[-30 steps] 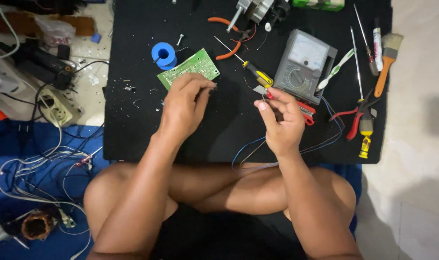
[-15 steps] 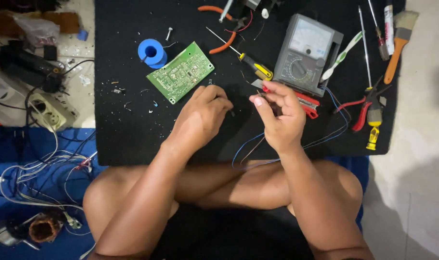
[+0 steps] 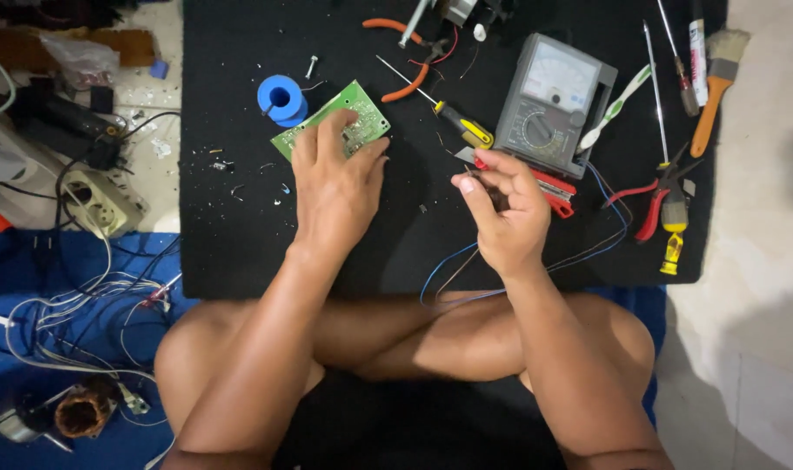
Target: Testing components on a circuit board with a multimeter and desoldering parts using a soldering iron.
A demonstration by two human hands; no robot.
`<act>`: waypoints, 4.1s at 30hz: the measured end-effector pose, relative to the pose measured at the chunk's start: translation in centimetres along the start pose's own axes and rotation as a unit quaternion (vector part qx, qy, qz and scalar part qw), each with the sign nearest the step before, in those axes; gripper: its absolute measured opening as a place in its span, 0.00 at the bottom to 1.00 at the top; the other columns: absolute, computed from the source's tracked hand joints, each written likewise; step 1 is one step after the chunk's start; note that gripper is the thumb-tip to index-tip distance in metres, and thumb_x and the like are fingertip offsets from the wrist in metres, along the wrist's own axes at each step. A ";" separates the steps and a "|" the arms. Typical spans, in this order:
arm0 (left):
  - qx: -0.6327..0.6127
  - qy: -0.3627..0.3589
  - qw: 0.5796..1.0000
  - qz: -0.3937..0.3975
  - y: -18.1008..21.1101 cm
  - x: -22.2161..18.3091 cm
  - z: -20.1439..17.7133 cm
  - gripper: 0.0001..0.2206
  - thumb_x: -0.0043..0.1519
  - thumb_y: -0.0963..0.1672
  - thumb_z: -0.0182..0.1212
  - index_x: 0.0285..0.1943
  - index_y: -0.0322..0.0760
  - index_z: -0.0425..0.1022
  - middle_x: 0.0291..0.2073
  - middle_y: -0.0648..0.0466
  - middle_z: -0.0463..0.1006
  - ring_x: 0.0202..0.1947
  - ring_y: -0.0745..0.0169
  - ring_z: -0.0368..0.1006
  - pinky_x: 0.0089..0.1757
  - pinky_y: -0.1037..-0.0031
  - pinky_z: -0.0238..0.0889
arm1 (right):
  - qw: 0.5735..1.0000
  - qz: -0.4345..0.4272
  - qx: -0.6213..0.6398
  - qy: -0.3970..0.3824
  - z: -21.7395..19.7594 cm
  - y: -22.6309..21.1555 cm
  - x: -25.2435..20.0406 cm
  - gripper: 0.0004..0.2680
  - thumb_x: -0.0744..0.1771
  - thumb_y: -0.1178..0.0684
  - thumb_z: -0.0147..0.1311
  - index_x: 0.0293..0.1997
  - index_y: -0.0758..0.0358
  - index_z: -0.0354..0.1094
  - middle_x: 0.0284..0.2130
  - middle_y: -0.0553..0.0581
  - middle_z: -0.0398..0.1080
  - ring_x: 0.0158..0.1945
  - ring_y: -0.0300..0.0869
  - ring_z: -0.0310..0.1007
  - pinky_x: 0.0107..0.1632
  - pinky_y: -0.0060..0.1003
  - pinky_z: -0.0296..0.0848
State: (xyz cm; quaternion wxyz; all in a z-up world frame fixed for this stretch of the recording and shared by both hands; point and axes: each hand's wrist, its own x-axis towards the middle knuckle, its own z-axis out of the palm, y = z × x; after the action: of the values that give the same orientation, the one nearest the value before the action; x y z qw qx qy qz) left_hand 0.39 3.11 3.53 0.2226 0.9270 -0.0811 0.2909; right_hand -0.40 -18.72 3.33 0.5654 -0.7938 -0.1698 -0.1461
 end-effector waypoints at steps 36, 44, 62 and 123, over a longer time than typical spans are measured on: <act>-0.304 0.101 0.934 -0.161 8.0 -10.7 -8.0 0.05 0.65 0.40 0.64 0.47 0.42 0.81 0.36 0.48 0.83 0.42 0.48 0.80 0.45 0.62 0.72 | 0.972 0.017 -0.028 0.231 -6.1 -8.0 -10.8 0.13 0.68 0.49 0.64 0.57 0.58 0.73 0.48 0.65 0.78 0.54 0.52 0.78 0.52 0.44 0.79; -0.323 0.097 0.927 -0.165 12.2 -11.1 -11.3 0.05 0.64 0.41 0.66 0.46 0.42 0.83 0.36 0.48 0.84 0.42 0.49 0.81 0.44 0.63 0.74 | 0.962 -0.013 0.002 0.274 -6.9 -13.7 -11.6 0.13 0.67 0.48 0.66 0.57 0.56 0.72 0.42 0.61 0.80 0.44 0.47 0.83 0.44 0.37 0.79; -0.368 -0.031 0.902 -0.221 9.9 -9.3 -6.2 0.07 0.58 0.42 0.73 0.44 0.48 0.86 0.31 0.54 0.86 0.35 0.60 0.83 0.39 0.71 0.75 | 0.979 0.089 0.038 0.181 -6.9 -12.7 -9.5 0.12 0.67 0.49 0.63 0.57 0.53 0.73 0.39 0.54 0.82 0.30 0.36 0.78 0.29 0.25 0.72; -0.740 -0.101 0.620 -0.239 10.8 -2.6 -3.7 0.06 0.68 0.38 0.58 0.41 0.24 0.77 0.36 0.42 0.76 0.37 0.58 0.76 0.42 0.67 0.75 | 0.992 -0.114 0.042 -0.015 -5.8 -9.1 -2.0 0.08 0.64 0.63 0.63 0.45 0.73 0.78 0.29 0.61 0.79 0.36 0.47 0.76 0.36 0.38 0.80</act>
State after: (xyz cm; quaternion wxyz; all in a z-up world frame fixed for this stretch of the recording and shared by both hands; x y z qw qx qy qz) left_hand -6.66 -4.74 8.71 0.8856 0.4590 -0.0665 -0.0263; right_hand -6.39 -21.65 12.00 0.5754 -0.7469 -0.2733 -0.1906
